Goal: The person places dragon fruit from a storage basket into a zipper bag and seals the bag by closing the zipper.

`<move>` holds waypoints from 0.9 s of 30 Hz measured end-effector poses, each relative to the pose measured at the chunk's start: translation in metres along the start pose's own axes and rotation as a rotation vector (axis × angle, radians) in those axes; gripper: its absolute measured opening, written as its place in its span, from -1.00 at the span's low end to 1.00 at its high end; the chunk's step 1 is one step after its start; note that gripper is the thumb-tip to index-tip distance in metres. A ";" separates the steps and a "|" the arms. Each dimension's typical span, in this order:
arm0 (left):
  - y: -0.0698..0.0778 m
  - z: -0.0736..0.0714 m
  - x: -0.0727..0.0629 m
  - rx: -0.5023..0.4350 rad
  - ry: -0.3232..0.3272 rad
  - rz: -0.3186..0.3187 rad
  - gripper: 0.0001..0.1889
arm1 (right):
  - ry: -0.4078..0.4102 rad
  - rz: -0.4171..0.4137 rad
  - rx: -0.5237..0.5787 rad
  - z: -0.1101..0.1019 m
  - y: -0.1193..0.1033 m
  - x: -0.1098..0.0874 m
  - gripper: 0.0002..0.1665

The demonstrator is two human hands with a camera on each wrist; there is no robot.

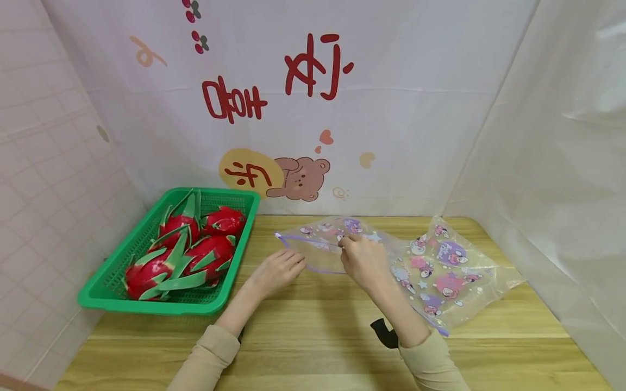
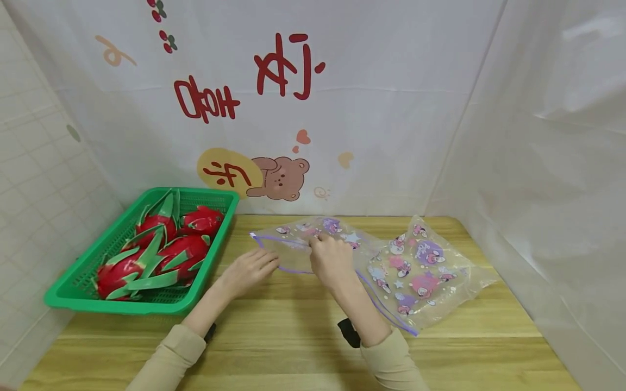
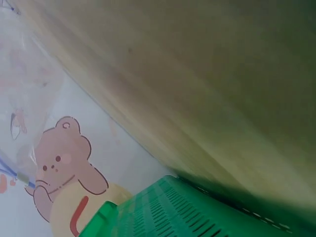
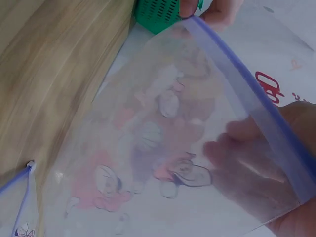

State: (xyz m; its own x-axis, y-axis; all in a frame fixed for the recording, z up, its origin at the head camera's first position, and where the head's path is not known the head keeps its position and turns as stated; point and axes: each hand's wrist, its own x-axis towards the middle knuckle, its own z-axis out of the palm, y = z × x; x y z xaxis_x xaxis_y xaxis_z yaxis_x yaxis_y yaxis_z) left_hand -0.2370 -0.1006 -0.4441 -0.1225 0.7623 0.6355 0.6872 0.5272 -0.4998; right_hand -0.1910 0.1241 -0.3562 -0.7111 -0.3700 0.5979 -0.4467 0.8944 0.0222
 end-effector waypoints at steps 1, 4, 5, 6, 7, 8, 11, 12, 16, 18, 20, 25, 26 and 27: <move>0.001 0.000 0.000 -0.008 -0.008 0.006 -0.74 | 0.040 -0.001 -0.006 0.001 0.001 0.000 -0.86; 0.004 0.000 -0.002 -0.029 -0.035 0.025 -0.85 | 0.161 -0.007 0.014 0.002 0.006 0.001 -0.87; 0.005 -0.001 -0.002 -0.035 -0.039 0.032 -0.88 | 0.197 -0.005 0.022 0.002 0.008 0.002 -0.87; 0.006 -0.001 -0.003 -0.042 -0.044 0.037 -0.89 | 0.228 0.001 0.039 0.003 0.010 0.002 -0.88; 0.007 -0.001 -0.003 -0.045 -0.049 0.043 -0.88 | 0.252 0.013 0.056 0.003 0.011 0.003 -0.89; 0.008 -0.001 -0.004 -0.042 -0.047 0.050 -0.87 | 0.269 0.027 0.076 0.003 0.013 0.003 -0.90; 0.010 -0.002 -0.005 -0.034 -0.055 0.067 -0.81 | 0.301 0.076 0.124 0.004 0.017 0.004 -0.91; 0.010 -0.002 -0.005 -0.026 -0.064 0.070 -0.79 | 0.311 0.087 0.131 0.004 0.019 0.004 -0.91; 0.012 -0.004 -0.006 -0.005 -0.124 0.067 -0.71 | 0.358 0.106 0.139 0.002 0.022 0.004 -0.92; 0.013 -0.005 -0.007 0.006 -0.162 0.061 -0.67 | 0.377 0.106 0.145 0.000 0.023 0.005 -0.92; 0.014 -0.006 -0.008 0.006 -0.196 0.052 -0.66 | 0.382 0.110 0.152 -0.001 0.024 0.006 -0.92; 0.015 -0.011 -0.005 0.035 -0.199 0.057 -0.57 | 0.339 0.109 0.161 -0.004 0.024 0.007 -0.91; 0.016 -0.011 -0.004 0.051 -0.187 0.061 -0.51 | 0.328 0.105 0.160 -0.004 0.024 0.007 -0.91; 0.015 -0.012 -0.002 0.067 -0.175 0.064 -0.46 | 0.317 0.101 0.163 -0.004 0.024 0.007 -0.91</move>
State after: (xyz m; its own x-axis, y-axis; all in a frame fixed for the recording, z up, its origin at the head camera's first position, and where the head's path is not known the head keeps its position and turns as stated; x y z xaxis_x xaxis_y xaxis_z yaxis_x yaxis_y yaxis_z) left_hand -0.2175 -0.0986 -0.4463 -0.2066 0.8458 0.4919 0.6493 0.4946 -0.5777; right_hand -0.2042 0.1440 -0.3483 -0.5640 -0.1631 0.8095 -0.4818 0.8612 -0.1622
